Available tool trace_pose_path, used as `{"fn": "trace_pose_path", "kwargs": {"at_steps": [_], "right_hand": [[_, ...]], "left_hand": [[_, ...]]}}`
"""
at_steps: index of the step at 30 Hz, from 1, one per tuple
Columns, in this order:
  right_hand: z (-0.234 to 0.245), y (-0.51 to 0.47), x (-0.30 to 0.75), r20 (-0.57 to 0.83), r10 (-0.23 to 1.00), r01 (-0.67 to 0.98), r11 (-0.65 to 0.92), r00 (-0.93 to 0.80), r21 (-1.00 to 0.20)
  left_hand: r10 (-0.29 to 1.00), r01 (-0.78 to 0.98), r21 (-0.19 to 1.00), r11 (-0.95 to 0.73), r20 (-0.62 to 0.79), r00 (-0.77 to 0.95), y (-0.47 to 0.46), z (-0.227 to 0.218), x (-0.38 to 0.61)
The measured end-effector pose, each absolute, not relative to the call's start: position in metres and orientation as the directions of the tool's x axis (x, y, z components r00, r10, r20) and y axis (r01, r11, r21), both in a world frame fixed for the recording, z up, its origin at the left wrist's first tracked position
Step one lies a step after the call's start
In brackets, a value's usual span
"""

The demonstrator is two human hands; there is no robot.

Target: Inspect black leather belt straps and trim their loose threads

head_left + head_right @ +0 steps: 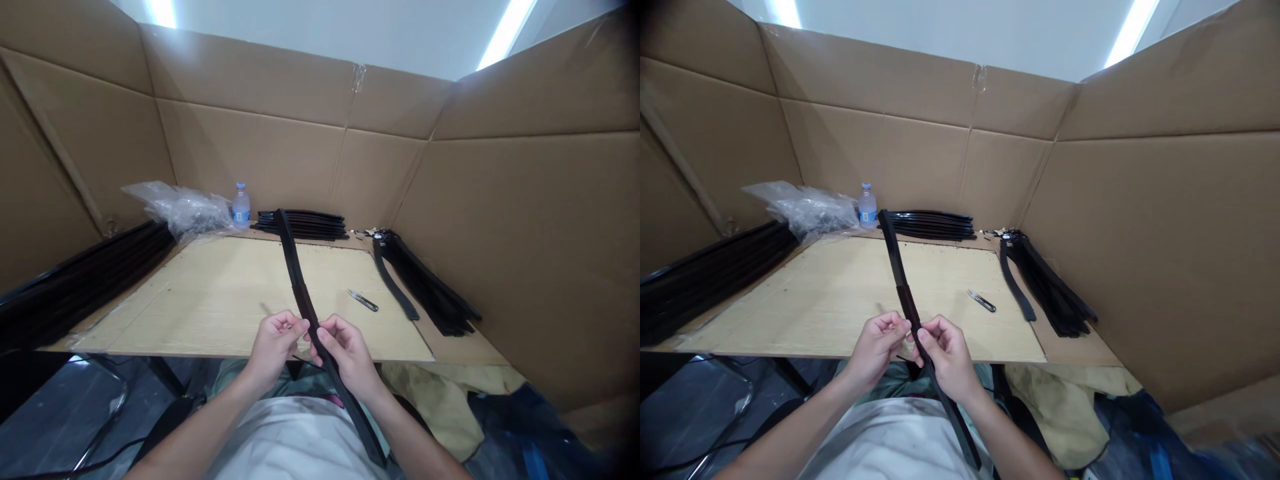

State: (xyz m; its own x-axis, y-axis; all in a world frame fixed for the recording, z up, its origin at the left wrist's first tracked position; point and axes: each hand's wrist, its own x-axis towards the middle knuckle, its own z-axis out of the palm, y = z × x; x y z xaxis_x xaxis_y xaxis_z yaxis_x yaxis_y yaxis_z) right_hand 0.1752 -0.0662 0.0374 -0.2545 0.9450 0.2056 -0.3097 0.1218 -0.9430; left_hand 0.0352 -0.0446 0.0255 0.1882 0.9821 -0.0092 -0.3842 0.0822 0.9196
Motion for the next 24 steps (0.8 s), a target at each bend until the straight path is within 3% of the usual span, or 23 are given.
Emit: {"fn": "trace_pose_path", "kwargs": {"at_steps": [18, 24], "right_hand": [[0.0346, -0.0657, 0.1715, 0.202, 0.958, -0.283, 0.14, -0.202, -0.949], [0.039, -0.071, 0.1702, 0.211, 0.955, -0.269, 0.151, -0.208, -0.951]], "left_hand": [[0.936, -0.473, 0.87, 0.138, 0.041, 0.349, -0.0526, 0.0353, 0.0364], [0.951, -0.461, 0.879, 0.118, 0.034, 0.309, -0.0524, 0.0355, 0.0355]]}}
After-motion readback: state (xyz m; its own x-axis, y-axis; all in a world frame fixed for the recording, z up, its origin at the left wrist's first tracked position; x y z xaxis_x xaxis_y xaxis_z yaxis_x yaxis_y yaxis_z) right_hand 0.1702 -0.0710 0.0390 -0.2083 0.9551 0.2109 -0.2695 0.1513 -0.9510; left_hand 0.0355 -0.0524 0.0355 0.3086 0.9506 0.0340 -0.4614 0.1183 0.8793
